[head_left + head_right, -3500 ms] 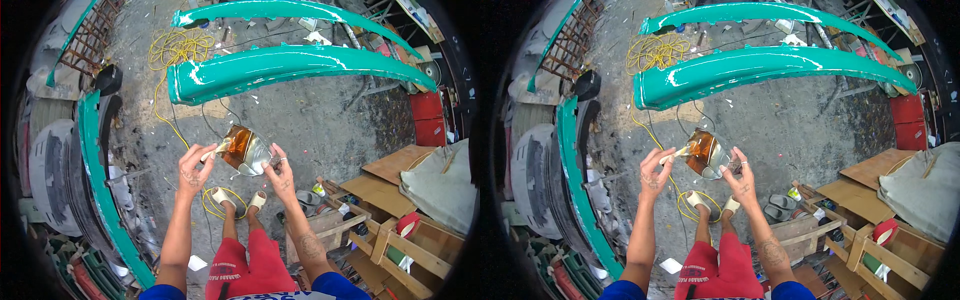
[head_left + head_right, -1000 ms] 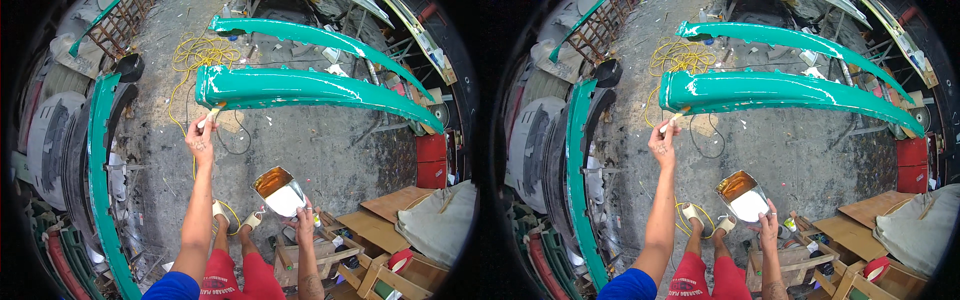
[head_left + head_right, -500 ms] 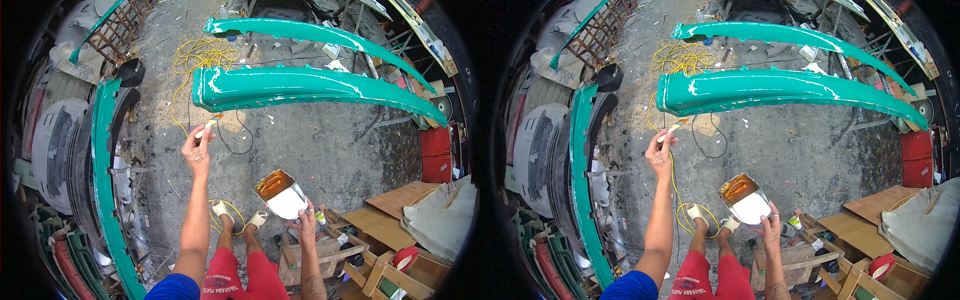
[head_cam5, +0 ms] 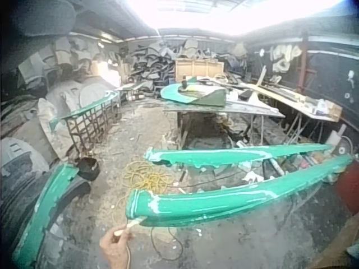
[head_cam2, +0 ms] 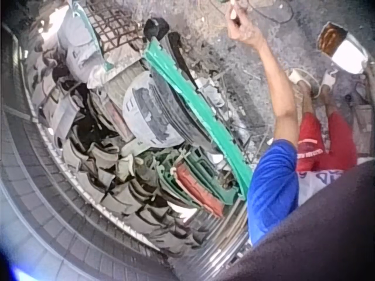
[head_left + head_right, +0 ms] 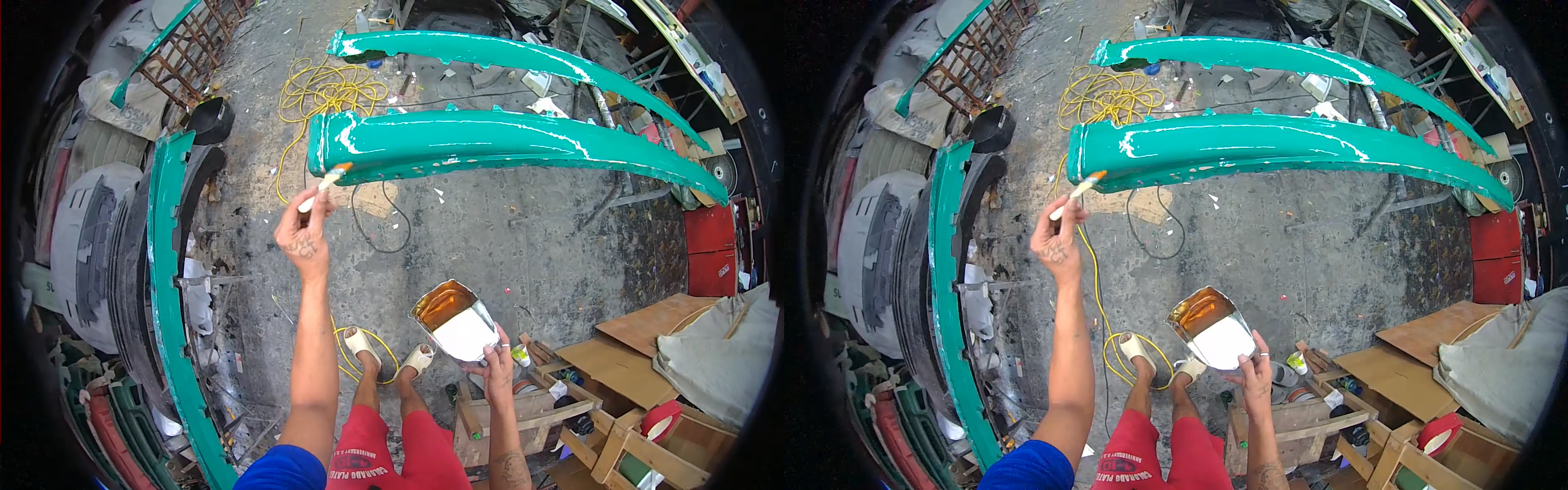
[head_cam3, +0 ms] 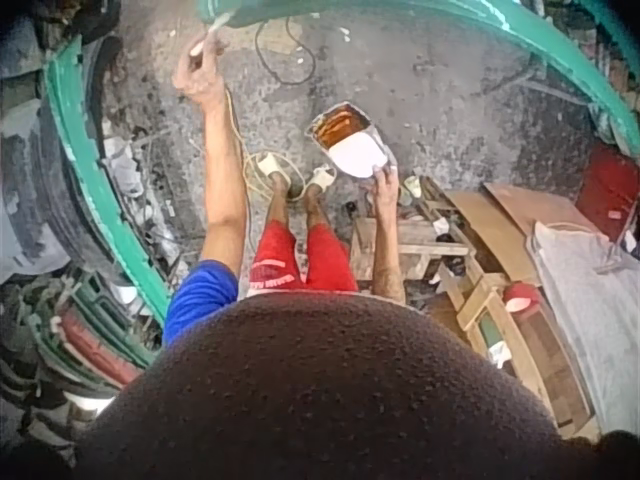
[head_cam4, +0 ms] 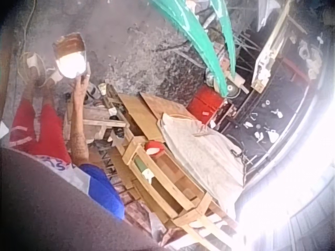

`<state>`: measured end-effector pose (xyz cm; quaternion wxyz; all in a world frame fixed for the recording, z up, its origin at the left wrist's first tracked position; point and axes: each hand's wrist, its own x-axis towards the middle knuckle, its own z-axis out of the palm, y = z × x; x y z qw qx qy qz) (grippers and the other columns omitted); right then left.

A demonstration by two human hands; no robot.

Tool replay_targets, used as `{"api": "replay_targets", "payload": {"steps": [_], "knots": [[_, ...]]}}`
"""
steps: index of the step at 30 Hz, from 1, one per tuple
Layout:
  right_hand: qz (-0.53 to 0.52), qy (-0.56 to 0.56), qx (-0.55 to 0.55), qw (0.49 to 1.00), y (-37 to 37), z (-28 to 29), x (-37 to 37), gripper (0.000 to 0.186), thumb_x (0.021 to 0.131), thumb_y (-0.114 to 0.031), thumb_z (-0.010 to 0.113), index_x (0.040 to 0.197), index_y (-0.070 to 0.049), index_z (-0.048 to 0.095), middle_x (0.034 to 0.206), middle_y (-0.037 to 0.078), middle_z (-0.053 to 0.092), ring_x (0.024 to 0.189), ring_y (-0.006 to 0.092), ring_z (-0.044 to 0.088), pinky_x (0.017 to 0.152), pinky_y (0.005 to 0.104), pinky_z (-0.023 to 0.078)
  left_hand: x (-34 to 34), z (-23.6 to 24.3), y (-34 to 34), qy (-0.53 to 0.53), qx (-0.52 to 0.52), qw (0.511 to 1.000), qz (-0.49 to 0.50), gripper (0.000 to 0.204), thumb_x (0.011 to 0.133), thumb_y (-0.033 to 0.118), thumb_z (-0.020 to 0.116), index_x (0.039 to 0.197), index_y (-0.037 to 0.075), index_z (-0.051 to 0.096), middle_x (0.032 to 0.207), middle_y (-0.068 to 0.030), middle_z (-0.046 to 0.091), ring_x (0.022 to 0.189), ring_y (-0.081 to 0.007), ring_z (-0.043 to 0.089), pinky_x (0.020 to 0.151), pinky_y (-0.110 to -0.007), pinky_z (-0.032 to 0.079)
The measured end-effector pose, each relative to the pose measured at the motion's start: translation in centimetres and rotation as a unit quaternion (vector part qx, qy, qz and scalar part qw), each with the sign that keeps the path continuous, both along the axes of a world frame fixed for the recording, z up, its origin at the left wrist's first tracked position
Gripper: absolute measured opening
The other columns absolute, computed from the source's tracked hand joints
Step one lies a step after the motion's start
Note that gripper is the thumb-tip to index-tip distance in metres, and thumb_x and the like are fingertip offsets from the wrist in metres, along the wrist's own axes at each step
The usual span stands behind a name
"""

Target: The person dips a brush into a container of resin and applies the coating across various car body parts around the workshop.

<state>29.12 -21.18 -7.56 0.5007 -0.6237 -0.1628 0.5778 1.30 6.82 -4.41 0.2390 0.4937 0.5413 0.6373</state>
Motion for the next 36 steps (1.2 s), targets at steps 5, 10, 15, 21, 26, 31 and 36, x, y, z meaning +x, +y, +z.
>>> {"api": "replay_targets", "payload": {"steps": [5,10,15,21,26,31,36], "knots": [[0.009,0.007,0.005,1.000,0.0,-0.1,0.0,0.066,0.096,-0.025,0.058,0.153,-0.011,0.028,0.135,0.018,0.051,0.113,0.0284,0.062,0.068,0.0387,0.065,2.0,-3.1,1.2,-0.002,-0.087,0.995,-0.045,0.015,0.091,0.011,0.073,0.101,-0.001,0.072,0.079,-0.0068,0.072,0.068,-0.0123,0.069,0.062,-0.025,0.054],[-0.011,0.027,-0.004,1.000,-0.2,-0.2,0.4,0.065,0.096,-0.021,0.059,0.153,-0.010,0.030,0.134,0.019,0.052,0.116,0.0280,0.060,0.073,0.0396,0.064,3.2,-3.6,3.5,-0.008,-0.076,0.996,-0.047,0.017,0.090,0.011,0.073,0.101,-0.002,0.072,0.079,-0.0073,0.072,0.068,-0.0124,0.069,0.061,-0.025,0.053],[-0.017,0.027,0.002,0.999,-0.3,-0.1,1.0,0.064,0.095,-0.020,0.060,0.152,-0.010,0.031,0.135,0.019,0.051,0.114,0.0274,0.061,0.072,0.0378,0.064,3.9,0.0,3.5,-0.028,-0.044,0.997,-0.054,0.017,0.090,0.010,0.073,0.103,-0.001,0.071,0.078,-0.0080,0.072,0.069,-0.0137,0.070,0.062,-0.025,0.054],[-0.026,0.029,-0.010,0.999,-0.3,0.2,1.4,0.064,0.095,-0.021,0.061,0.151,-0.010,0.033,0.134,0.019,0.052,0.111,0.0267,0.062,0.070,0.0356,0.064,2.9,0.8,1.3,-0.040,0.006,0.998,-0.041,0.016,0.093,0.009,0.070,0.104,-0.003,0.070,0.082,-0.0100,0.071,0.070,-0.0151,0.069,0.063,-0.026,0.054],[-0.017,0.031,-0.008,0.999,-0.3,-0.1,1.2,0.064,0.095,-0.020,0.061,0.151,-0.010,0.033,0.131,0.018,0.054,0.109,0.0265,0.063,0.069,0.0359,0.064,3.4,-2.6,1.3,-0.067,-0.051,0.996,-0.042,0.019,0.093,0.012,0.070,0.105,-0.002,0.070,0.081,-0.0110,0.072,0.068,-0.0160,0.069,0.062,-0.026,0.054],[0.006,0.017,-0.002,1.000,-0.4,-0.3,1.2,0.063,0.096,-0.020,0.055,0.152,-0.007,0.028,0.135,0.017,0.051,0.115,0.0286,0.062,0.069,0.0403,0.066,4.7,-5.5,3.3,-0.235,-0.092,0.967,-0.026,0.023,0.094,0.020,0.071,0.102,-0.001,0.069,0.082,-0.0115,0.071,0.066,-0.0182,0.069,0.062,-0.030,0.054],[0.010,0.033,-0.006,0.999,-0.2,-0.3,0.8,0.063,0.096,-0.020,0.056,0.151,-0.008,0.029,0.136,0.017,0.051,0.116,0.0286,0.062,0.069,0.0410,0.065,1.8,-8.8,3.6,-0.284,-0.104,0.952,0.040,0.023,0.094,0.020,0.071,0.100,-0.002,0.067,0.081,-0.0110,0.071,0.066,-0.0178,0.070,0.061,-0.027,0.055]]}}
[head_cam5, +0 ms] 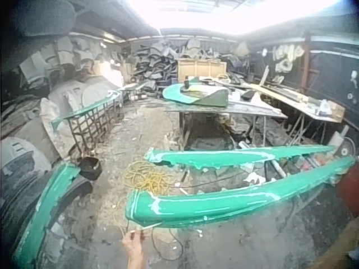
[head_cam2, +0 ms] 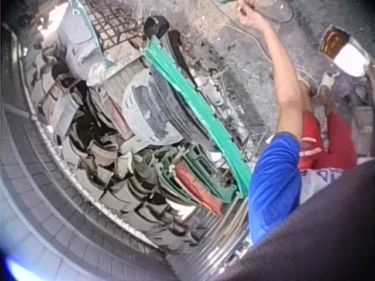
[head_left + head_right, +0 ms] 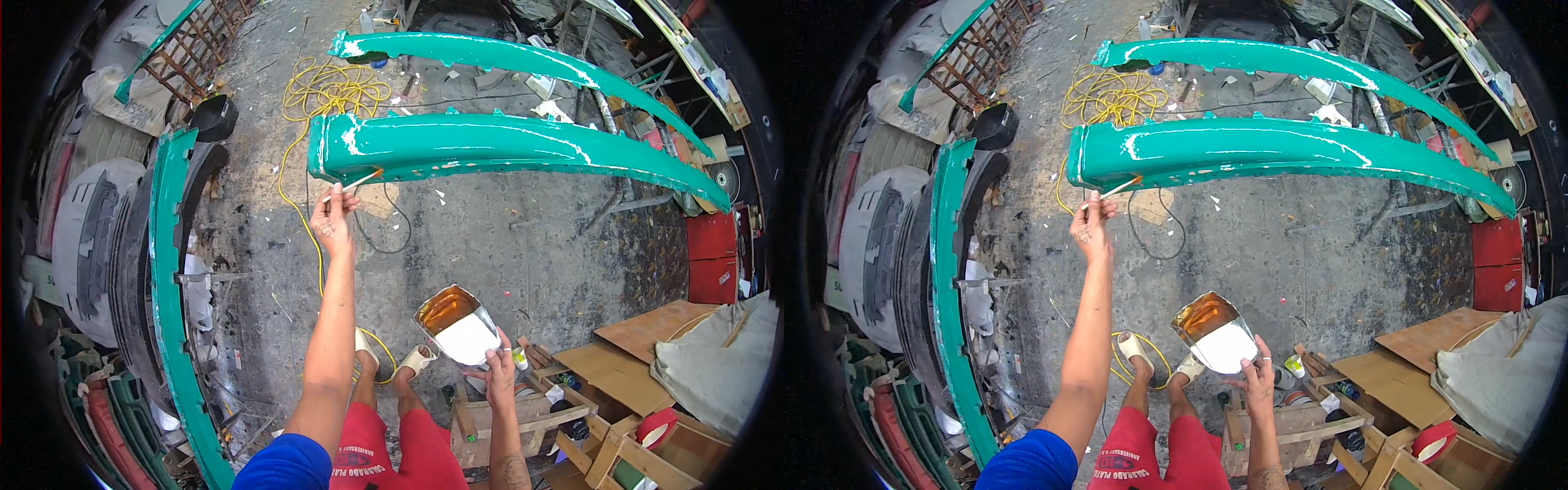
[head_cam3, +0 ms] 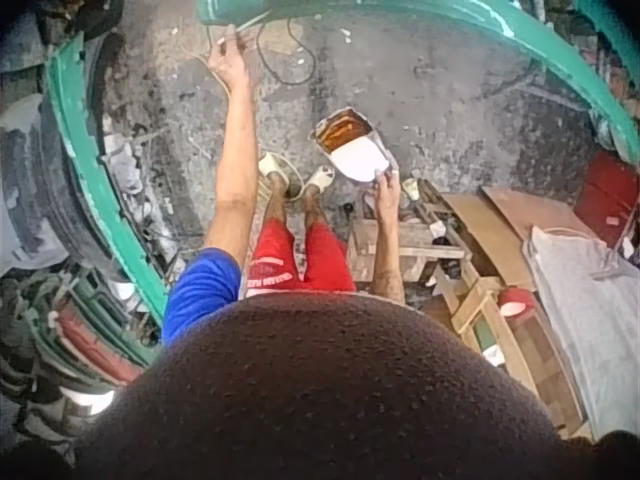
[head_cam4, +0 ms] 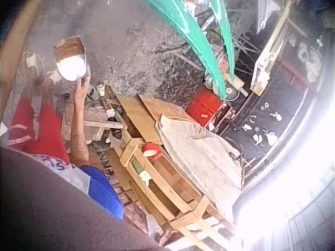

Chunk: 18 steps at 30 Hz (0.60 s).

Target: The person dips a brush into a container of resin and applies the coating across various car body parts around the workshop.

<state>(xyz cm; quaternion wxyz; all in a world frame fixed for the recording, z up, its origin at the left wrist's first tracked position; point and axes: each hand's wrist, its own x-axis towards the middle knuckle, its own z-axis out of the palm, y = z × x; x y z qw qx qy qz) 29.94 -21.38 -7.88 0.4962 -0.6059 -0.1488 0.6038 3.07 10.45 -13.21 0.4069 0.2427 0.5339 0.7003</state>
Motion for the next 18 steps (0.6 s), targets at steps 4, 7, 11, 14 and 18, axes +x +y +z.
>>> {"api": "replay_targets", "payload": {"steps": [4,7,11,14,18], "knots": [[0.009,-0.029,-0.001,1.000,0.1,0.6,0.4,0.063,0.096,-0.020,0.056,0.152,-0.009,0.029,0.135,0.017,0.052,0.116,0.0289,0.061,0.070,0.0411,0.065,-1.8,-1.4,-0.3,-0.025,-0.011,0.999,0.041,0.025,0.095,0.024,0.070,0.097,0.000,0.065,0.083,-0.0113,0.071,0.069,-0.0166,0.069,0.063,-0.027,0.054],[-0.003,-0.029,-0.008,1.000,0.3,1.8,1.0,0.060,0.096,-0.015,0.059,0.151,-0.012,0.035,0.128,0.015,0.055,0.108,0.0225,0.062,0.071,0.0365,0.064,-1.9,-1.9,-2.2,-0.040,-0.009,0.998,0.041,0.024,0.095,0.023,0.070,0.098,0.000,0.065,0.086,-0.0138,0.071,0.074,-0.0185,0.070,0.064,-0.027,0.055],[0.064,-0.048,0.001,0.997,0.5,0.8,-0.9,0.060,0.094,-0.016,0.067,0.148,-0.013,0.042,0.124,0.006,0.058,0.095,0.0157,0.062,0.067,0.0303,0.061,-10.9,-2.4,-8.7,-0.002,-0.044,0.998,0.053,0.022,0.100,0.018,0.061,0.106,-0.003,0.065,0.091,-0.0133,0.069,0.077,-0.0175,0.067,0.069,-0.028,0.056],[0.098,-0.079,0.017,0.992,1.5,4.7,-3.0,0.065,0.092,-0.028,0.073,0.147,-0.012,0.044,0.127,0.006,0.060,0.097,0.0136,0.060,0.088,0.0307,0.051,-17.1,-0.5,-14.9,-0.014,-0.110,0.991,0.080,0.031,0.095,0.032,0.070,0.102,0.002,0.066,0.089,-0.0057,0.068,0.078,-0.0129,0.065,0.071,-0.025,0.054],[0.155,-0.074,0.014,0.985,2.6,7.4,-4.3,0.065,0.092,-0.030,0.073,0.147,-0.014,0.043,0.124,0.005,0.060,0.098,0.0123,0.059,0.075,0.0288,0.055,-21.7,1.8,-22.3,-0.012,-0.172,0.982,0.080,0.038,0.090,0.040,0.074,0.100,0.004,0.066,0.084,-0.0010,0.063,0.076,-0.0106,0.062,0.070,-0.025,0.050]]}}
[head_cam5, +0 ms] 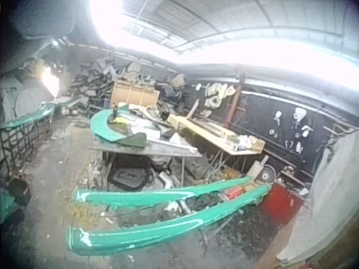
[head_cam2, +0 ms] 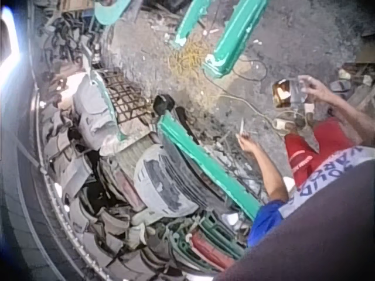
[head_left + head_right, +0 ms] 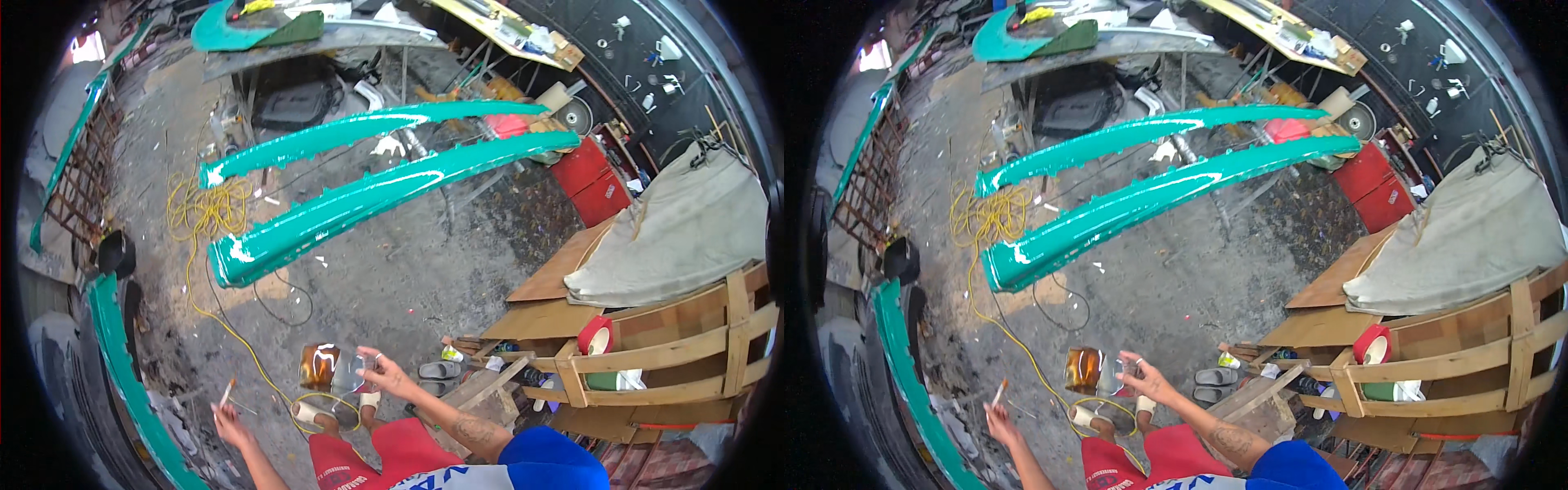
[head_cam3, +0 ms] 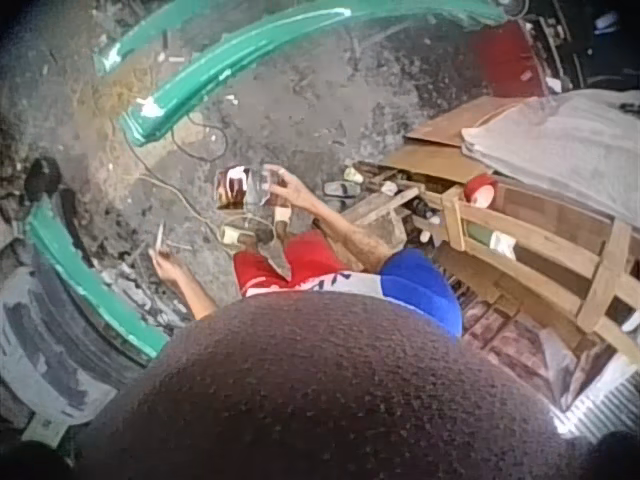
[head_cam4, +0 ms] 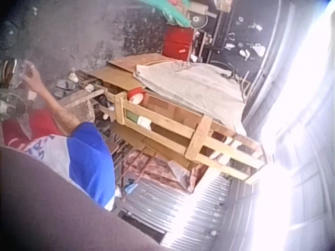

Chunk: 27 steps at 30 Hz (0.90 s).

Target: The person dips a brush into a container of resin and applies the coating across various car body parts around the workshop.

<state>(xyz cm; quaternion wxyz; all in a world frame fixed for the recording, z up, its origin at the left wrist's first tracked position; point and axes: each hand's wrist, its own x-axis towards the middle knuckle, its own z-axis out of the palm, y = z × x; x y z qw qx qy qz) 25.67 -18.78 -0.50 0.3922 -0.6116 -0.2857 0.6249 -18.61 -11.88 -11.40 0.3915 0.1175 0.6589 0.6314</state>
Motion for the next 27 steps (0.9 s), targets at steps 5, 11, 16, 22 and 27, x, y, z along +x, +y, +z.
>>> {"api": "replay_targets", "payload": {"steps": [5,11,16,22,27], "knots": [[0.071,-0.026,0.101,0.992,2.5,1.0,-5.4,0.066,0.092,-0.033,0.072,0.148,-0.014,0.042,0.126,0.006,0.057,0.101,0.0137,0.059,0.074,0.0299,0.055,-7.1,4.0,-5.2,0.045,-0.083,0.995,0.012,0.034,0.094,0.039,0.071,0.086,0.007,0.062,0.072,0.0011,0.053,0.063,-0.0078,0.051,0.058,-0.021,0.043],[0.142,0.035,0.047,0.988,6.9,7.5,-12.5,0.072,0.093,-0.041,0.069,0.151,-0.017,0.034,0.113,0.003,0.059,0.081,0.0079,0.057,0.063,0.0254,0.052,-13.5,4.1,-9.9,-0.020,-0.023,0.999,0.014,0.030,0.094,0.032,0.070,0.087,0.006,0.057,0.074,-0.0059,0.060,0.065,-0.0169,0.055,0.060,-0.030,0.046],[0.125,-0.034,0.129,0.983,9.7,9.2,-19.9,0.061,0.093,-0.037,0.070,0.145,-0.019,0.045,0.123,0.005,0.057,0.091,0.0128,0.062,0.071,0.0303,0.057,-16.5,9.2,-5.7,0.038,-0.034,0.999,0.016,0.028,0.098,0.027,0.062,0.113,0.003,0.063,0.087,-0.0045,0.062,0.070,-0.0112,0.057,0.057,-0.024,0.049],[0.139,-0.010,0.038,0.990,14.2,14.2,-24.5,0.064,0.092,-0.033,0.072,0.146,-0.013,0.044,0.097,0.004,0.065,0.082,0.0113,0.064,0.064,0.0297,0.056,-19.3,18.4,3.3,0.026,0.048,0.997,-0.046,0.022,0.099,0.023,0.063,0.111,0.004,0.063,0.079,-0.0050,0.065,0.056,-0.0104,0.058,0.050,-0.024,0.046],[0.114,0.016,0.021,0.993,19.5,14.5,-28.7,0.066,0.090,-0.032,0.073,0.146,-0.014,0.043,0.088,0.003,0.064,0.077,0.0129,0.062,0.058,0.0309,0.054,-22.1,23.1,8.1,0.033,0.114,0.992,-0.032,0.022,0.100,0.023,0.062,0.106,0.002,0.063,0.077,-0.0053,0.064,0.056,-0.0105,0.058,0.052,-0.024,0.046]]}}
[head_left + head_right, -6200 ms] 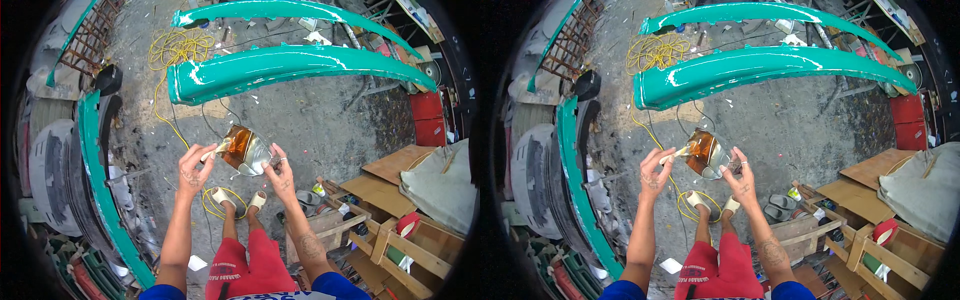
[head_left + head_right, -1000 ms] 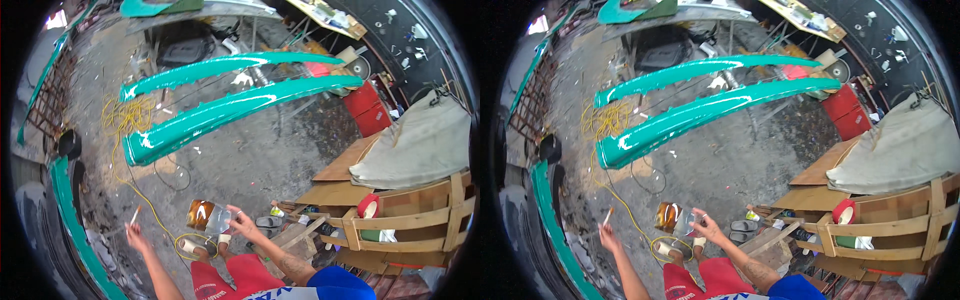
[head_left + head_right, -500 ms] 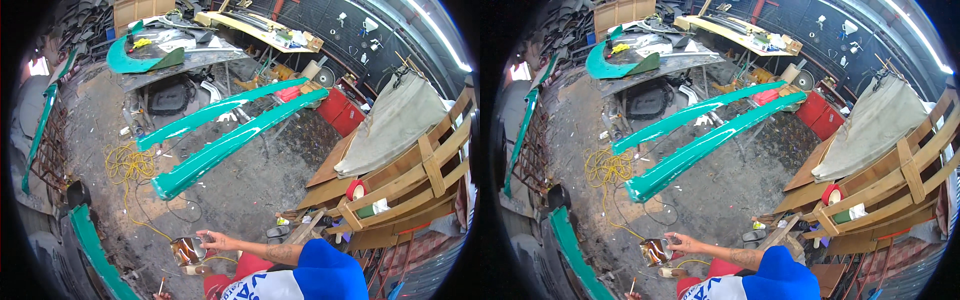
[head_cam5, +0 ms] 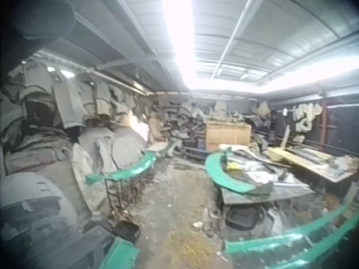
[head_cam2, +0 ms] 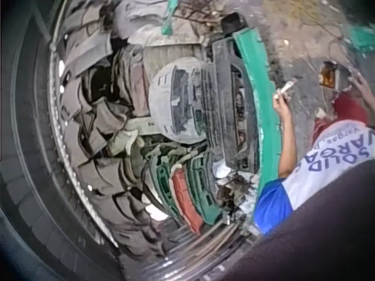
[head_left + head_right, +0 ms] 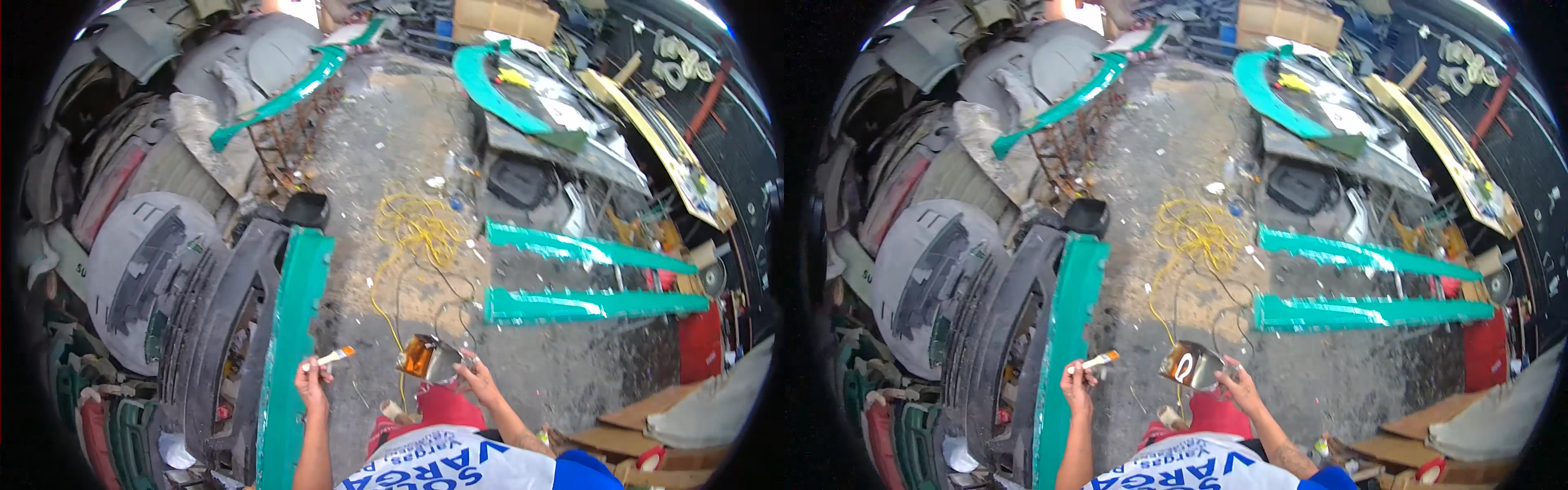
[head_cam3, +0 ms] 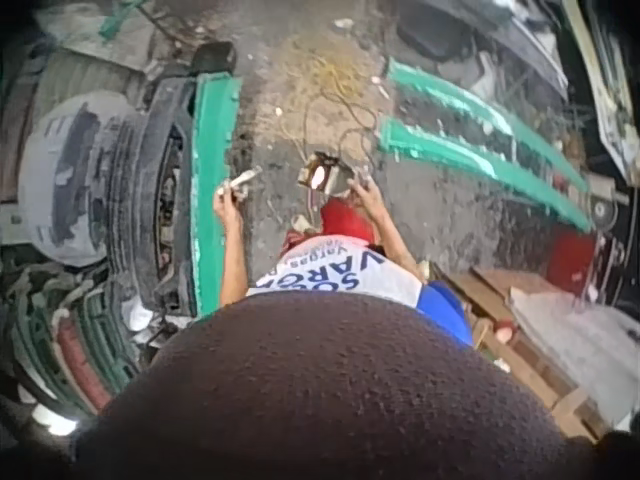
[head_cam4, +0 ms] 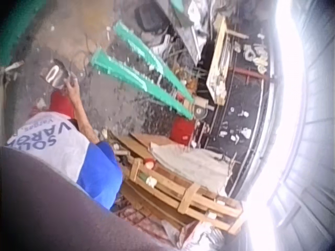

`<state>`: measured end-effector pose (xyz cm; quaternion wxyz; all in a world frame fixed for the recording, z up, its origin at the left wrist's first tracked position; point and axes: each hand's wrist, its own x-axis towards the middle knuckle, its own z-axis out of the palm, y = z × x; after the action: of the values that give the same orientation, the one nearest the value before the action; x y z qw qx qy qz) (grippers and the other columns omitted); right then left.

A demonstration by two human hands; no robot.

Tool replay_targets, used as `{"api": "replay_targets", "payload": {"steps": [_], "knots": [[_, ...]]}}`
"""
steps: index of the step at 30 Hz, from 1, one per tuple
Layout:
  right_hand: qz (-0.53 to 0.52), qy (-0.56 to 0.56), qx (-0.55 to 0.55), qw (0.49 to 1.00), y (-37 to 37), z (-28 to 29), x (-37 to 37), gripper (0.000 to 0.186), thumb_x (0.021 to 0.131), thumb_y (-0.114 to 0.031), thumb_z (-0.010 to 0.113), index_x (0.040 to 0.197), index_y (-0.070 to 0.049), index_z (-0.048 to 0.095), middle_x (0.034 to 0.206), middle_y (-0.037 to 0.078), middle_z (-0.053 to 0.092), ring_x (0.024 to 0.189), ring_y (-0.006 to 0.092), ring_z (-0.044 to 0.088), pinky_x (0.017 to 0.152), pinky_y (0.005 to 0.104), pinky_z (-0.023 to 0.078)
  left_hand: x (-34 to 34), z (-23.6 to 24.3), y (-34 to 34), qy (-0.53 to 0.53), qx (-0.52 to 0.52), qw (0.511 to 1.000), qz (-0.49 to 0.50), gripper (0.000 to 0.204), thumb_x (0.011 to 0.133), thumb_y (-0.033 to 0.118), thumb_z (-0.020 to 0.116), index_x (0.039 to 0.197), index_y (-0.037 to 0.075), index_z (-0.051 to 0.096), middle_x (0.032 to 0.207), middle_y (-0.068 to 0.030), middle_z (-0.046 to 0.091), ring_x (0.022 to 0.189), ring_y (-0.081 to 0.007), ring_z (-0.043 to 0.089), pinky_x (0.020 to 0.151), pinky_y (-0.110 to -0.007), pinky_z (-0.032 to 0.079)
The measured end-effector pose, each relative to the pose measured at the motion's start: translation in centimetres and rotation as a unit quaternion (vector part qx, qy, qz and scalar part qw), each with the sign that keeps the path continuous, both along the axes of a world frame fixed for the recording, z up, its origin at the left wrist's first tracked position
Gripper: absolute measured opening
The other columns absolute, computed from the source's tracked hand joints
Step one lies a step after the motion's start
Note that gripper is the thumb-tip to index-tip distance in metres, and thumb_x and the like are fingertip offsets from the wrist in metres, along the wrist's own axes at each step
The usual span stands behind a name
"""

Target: The person dips a brush into a container of resin and applies the coating across various car body parts around the workshop.

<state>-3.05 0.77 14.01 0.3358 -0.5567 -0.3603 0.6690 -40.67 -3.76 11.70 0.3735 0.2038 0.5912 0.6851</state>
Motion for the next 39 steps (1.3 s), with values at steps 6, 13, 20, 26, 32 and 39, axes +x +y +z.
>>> {"api": "replay_targets", "payload": {"steps": [6,13,20,26,32,39], "knots": [[-0.002,-0.012,-0.002,1.000,8.6,-3.8,-2.5,0.067,0.090,-0.031,0.074,0.145,-0.013,0.042,0.099,0.006,0.062,0.085,0.0163,0.063,0.062,0.0372,0.060,-1.0,-0.5,8.5,-0.031,0.021,0.999,0.020,0.023,0.098,0.023,0.063,0.103,0.001,0.064,0.075,-0.0058,0.064,0.054,-0.0118,0.058,0.049,-0.026,0.046],[-0.011,0.034,0.015,0.999,24.6,-4.8,-4.4,0.063,0.090,-0.022,0.073,0.145,-0.013,0.042,0.103,0.009,0.061,0.093,0.0213,0.067,0.064,0.0415,0.063,-3.6,-0.6,24.8,-0.052,0.041,0.998,0.016,0.022,0.098,0.022,0.064,0.104,0.001,0.063,0.076,-0.0067,0.065,0.052,-0.0128,0.058,0.048,-0.025,0.047],[0.001,0.006,0.057,0.998,42.8,-1.4,-6.0,0.064,0.089,-0.024,0.073,0.144,-0.009,0.043,0.098,0.012,0.061,0.083,0.0217,0.066,0.063,0.0389,0.063,-4.2,2.1,43.8,-0.078,0.017,0.996,-0.049,0.024,0.098,0.024,0.063,0.107,0.002,0.064,0.078,-0.0065,0.065,0.056,-0.0124,0.060,0.051,-0.025,0.048],[-0.011,-0.015,0.049,0.999,56.4,-0.9,-7.8,0.063,0.090,-0.022,0.071,0.145,-0.011,0.042,0.095,0.010,0.058,0.085,0.0219,0.065,0.063,0.0411,0.063,-6.2,1.1,56.1,-0.128,0.062,0.989,-0.031,0.025,0.099,0.024,0.062,0.110,0.001,0.063,0.081,-0.0067,0.066,0.058,-0.0133,0.060,0.053,-0.026,0.050],[-0.049,0.008,0.072,0.996,70.4,-2.1,-10.9,0.053,0.093,-0.016,0.065,0.142,-0.013,0.044,0.094,0.004,0.055,0.081,0.0174,0.062,0.061,0.0482,0.064,-12.5,-0.1,68.4,-0.147,0.074,0.986,0.001,0.028,0.099,0.026,0.062,0.111,0.002,0.062,0.082,-0.0056,0.065,0.059,-0.0127,0.060,0.054,-0.026,0.050],[-0.008,-0.068,0.099,0.993,87.6,1.7,-18.5,0.057,0.092,-0.026,0.066,0.144,-0.016,0.045,0.090,0.003,0.050,0.079,0.0132,0.053,0.062,0.0420,0.064,-21.9,5.4,87.1,-0.037,0.080,0.993,-0.072,0.028,0.101,0.026,0.060,0.113,0.001,0.064,0.081,-0.0041,0.065,0.062,-0.0095,0.059,0.056,-0.024,0.047]]}}
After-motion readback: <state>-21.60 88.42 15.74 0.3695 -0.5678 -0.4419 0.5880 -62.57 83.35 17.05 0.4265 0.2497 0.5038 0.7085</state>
